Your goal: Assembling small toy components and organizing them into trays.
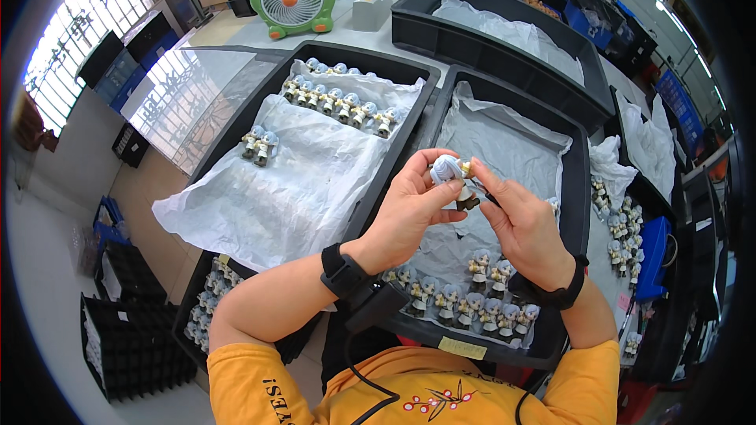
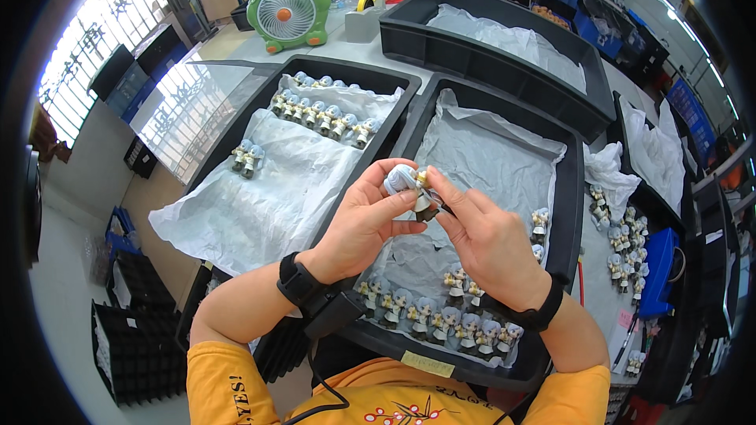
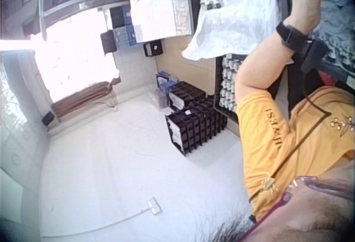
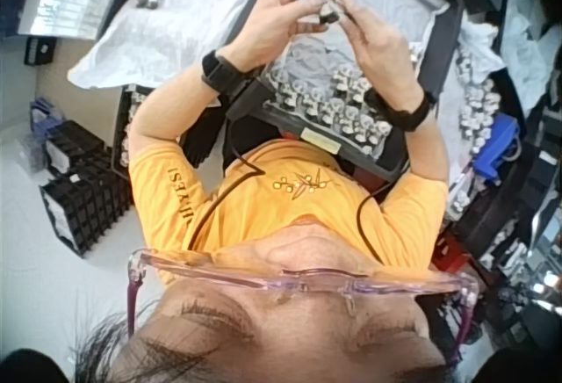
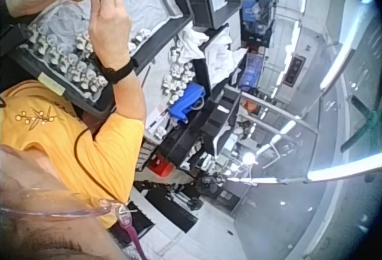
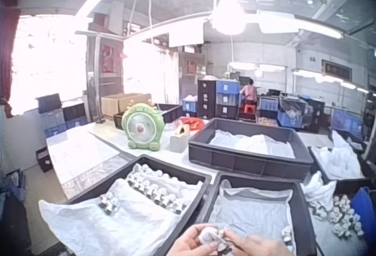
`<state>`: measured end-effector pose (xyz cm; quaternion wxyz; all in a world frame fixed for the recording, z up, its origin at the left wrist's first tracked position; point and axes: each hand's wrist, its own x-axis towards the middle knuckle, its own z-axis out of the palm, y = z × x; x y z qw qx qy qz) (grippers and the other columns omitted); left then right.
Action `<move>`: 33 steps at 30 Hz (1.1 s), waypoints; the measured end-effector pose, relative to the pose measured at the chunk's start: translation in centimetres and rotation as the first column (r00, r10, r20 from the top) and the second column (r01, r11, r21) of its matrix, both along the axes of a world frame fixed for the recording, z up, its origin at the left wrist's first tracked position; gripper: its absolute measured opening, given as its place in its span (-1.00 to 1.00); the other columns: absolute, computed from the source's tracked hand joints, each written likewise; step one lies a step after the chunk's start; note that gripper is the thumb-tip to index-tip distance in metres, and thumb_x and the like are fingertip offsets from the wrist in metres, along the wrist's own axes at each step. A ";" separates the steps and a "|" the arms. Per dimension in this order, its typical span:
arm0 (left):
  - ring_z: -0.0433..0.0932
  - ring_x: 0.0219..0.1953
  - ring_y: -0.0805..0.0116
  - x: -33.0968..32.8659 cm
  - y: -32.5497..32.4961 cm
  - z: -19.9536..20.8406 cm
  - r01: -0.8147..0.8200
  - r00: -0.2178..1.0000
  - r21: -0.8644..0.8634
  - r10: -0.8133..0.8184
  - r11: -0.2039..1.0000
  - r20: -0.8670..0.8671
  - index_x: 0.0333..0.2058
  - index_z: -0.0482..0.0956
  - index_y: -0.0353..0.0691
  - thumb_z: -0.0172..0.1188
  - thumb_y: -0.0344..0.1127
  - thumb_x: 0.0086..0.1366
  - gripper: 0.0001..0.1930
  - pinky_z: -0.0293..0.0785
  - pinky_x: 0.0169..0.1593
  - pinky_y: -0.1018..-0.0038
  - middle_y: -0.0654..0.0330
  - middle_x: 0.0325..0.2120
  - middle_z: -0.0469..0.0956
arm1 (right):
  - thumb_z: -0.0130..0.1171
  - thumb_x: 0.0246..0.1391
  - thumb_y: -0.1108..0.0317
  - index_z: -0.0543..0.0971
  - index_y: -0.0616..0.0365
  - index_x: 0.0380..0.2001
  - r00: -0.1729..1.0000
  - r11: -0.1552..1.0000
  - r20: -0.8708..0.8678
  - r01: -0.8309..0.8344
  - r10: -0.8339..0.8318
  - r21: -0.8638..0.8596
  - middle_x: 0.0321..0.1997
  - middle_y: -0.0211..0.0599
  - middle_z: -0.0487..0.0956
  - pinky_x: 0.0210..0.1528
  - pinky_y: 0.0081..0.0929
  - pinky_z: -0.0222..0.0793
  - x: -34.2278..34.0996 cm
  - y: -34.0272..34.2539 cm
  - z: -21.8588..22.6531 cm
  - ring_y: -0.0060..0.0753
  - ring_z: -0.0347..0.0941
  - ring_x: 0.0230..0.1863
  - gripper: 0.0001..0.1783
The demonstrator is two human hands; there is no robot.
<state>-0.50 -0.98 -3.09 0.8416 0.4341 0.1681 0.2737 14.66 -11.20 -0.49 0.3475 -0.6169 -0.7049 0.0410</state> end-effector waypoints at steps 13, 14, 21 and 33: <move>0.48 -0.18 0.52 0.1 0.0 0.0 -0.019 1.000 -0.012 0.019 1.000 0.005 -0.03 0.25 -0.15 0.04 -0.41 0.26 -0.69 0.52 -0.17 0.45 0.27 -0.21 0.43 | 0.20 -0.06 0.39 0.35 -0.10 0.14 0.950 0.994 0.293 0.106 -0.110 0.031 -0.55 -0.38 0.33 -0.60 -0.44 0.32 -0.2 -0.1 0.4 -0.33 0.40 -0.63 -0.38; 0.48 -0.18 0.52 0.1 0.0 0.0 -0.019 1.000 -0.012 0.019 1.000 0.005 -0.03 0.25 -0.15 0.04 -0.41 0.26 -0.69 0.52 -0.17 0.45 0.27 -0.21 0.43 | 0.19 -0.06 0.39 0.35 -0.10 0.14 0.947 0.994 0.301 0.105 -0.110 0.031 -0.55 -0.39 0.32 -0.60 -0.44 0.32 -0.2 -0.1 0.4 -0.34 0.40 -0.63 -0.38; 0.48 -0.18 0.53 0.1 -0.2 0.1 -0.030 0.999 -0.008 0.029 1.000 -0.014 -0.03 0.25 -0.15 0.04 -0.41 0.26 -0.69 0.53 -0.18 0.45 0.28 -0.22 0.43 | 0.19 -0.06 0.38 0.36 -0.11 0.14 0.934 0.993 0.337 0.112 -0.116 0.031 -0.55 -0.39 0.32 -0.60 -0.44 0.31 -0.2 -0.3 0.4 -0.35 0.39 -0.62 -0.39; 0.48 -0.19 0.52 0.2 -0.2 0.2 -0.033 0.999 -0.001 0.033 0.999 -0.033 -0.03 0.26 -0.15 0.04 -0.41 0.26 -0.69 0.53 -0.19 0.44 0.26 -0.21 0.42 | 0.19 -0.06 0.39 0.40 -0.12 0.10 0.940 0.992 0.316 0.115 -0.124 0.048 -0.55 -0.40 0.34 -0.59 -0.44 0.30 -0.1 -0.2 0.4 -0.35 0.39 -0.61 -0.43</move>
